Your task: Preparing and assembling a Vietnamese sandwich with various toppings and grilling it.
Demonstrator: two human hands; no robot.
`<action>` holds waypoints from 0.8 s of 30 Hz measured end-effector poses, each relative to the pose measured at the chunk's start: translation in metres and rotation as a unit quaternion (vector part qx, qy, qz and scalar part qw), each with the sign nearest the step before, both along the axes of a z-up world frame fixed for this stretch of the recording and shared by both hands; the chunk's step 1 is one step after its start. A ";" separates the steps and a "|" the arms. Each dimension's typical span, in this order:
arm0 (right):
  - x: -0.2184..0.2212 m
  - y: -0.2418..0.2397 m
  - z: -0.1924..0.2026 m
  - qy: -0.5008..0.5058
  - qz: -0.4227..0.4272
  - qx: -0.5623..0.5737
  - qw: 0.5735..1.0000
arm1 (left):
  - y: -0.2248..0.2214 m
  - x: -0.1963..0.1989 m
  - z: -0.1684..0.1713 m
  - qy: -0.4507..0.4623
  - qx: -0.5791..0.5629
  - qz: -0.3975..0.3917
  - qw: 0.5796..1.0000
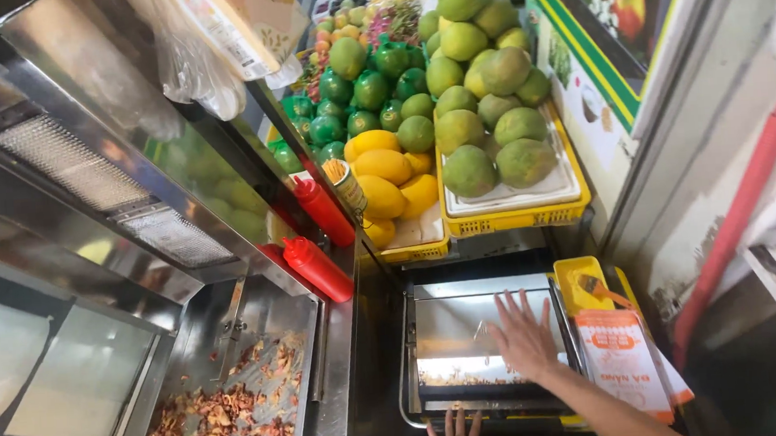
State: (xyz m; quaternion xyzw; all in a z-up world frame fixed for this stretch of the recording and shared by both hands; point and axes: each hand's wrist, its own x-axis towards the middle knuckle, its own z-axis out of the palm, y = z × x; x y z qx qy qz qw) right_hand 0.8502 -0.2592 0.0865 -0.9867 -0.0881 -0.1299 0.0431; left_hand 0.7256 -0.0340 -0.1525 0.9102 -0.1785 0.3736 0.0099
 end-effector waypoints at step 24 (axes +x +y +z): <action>0.038 -0.202 0.004 0.081 -0.127 0.317 0.936 | -0.030 0.049 0.031 0.712 0.085 0.248 0.652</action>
